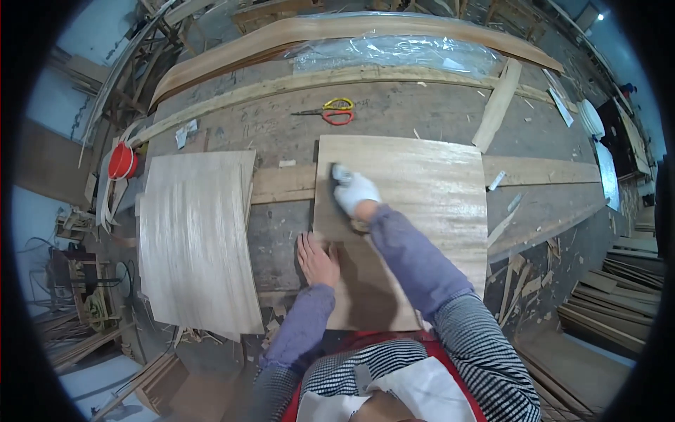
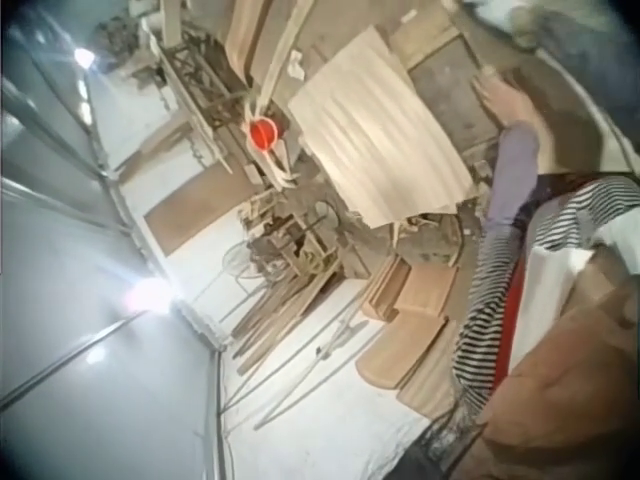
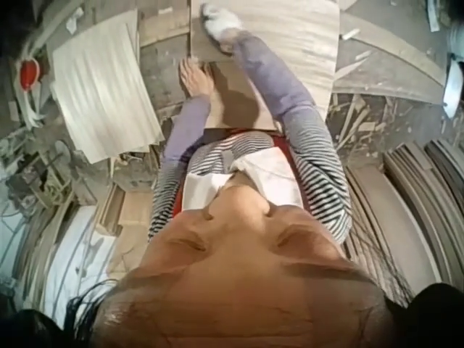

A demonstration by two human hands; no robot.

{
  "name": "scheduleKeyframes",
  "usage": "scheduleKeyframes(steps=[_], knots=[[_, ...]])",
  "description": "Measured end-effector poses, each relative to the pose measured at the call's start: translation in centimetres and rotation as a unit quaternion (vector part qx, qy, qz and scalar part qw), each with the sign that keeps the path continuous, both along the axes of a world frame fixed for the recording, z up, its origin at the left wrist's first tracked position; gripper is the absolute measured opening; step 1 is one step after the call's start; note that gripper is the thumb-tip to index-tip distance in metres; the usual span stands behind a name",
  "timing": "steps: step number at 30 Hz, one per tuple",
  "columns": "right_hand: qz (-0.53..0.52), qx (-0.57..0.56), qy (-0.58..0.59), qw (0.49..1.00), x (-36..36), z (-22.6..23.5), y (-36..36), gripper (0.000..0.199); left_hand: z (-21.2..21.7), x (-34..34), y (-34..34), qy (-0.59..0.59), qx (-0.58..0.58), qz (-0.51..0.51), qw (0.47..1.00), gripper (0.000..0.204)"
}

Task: The recorder is using a manual iron to bond wood veneer sheets to wooden boards on a workbench.

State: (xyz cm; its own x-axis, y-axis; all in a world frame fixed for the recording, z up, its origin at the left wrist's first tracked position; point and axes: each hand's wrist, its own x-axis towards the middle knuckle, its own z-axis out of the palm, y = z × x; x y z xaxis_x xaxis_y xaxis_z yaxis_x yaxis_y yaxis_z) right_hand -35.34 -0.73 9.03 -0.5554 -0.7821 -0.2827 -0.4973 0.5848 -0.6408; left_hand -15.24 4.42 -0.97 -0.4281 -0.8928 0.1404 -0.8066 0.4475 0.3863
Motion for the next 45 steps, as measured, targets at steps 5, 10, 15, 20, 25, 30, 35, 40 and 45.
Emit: scheduleKeyframes(steps=[5,10,15,20,25,30,35,40,45], knots=[[0.133,-0.005,-0.076,0.988,1.4,2.1,-10.1,0.031,1.0,-1.0,0.2,-0.025,0.015,-0.007,1.000,0.062],[0.113,-0.017,-0.043,0.993,-3.7,-1.7,-8.4,0.030,-0.9,-1.6,0.1,-0.061,0.033,-0.016,0.997,0.065],[-0.018,0.073,0.036,0.996,-17.3,-0.9,4.8,0.031,-0.4,-0.7,-0.2,-0.043,0.022,0.000,0.999,0.066],[-0.437,0.010,-0.035,0.899,-30.1,-1.0,19.1,0.030,0.3,-2.0,-0.1,-0.024,0.042,-0.012,0.999,0.065],[-0.390,-0.006,-0.057,0.919,-27.3,-1.6,13.6,0.028,1.1,-0.8,-0.5,-0.034,0.039,0.000,0.999,0.063],[-0.125,0.037,0.063,0.989,-19.5,-2.8,-0.9,0.030,1.4,-1.2,-0.5,-0.033,0.040,-0.012,0.999,0.063],[0.040,-0.040,-0.013,0.998,-12.7,-2.0,-12.0,0.032,0.1,-1.5,-0.6,-0.025,0.030,0.049,0.998,0.065],[0.151,-0.010,-0.029,0.988,-10.5,-1.1,-12.7,0.034,-1.2,-1.6,-0.8,-0.042,0.020,0.079,0.996,0.062],[0.167,0.011,-0.002,0.986,-17.1,0.4,-6.2,0.036,-1.0,0.1,-1.3,-0.059,0.021,0.094,0.994,0.063]])
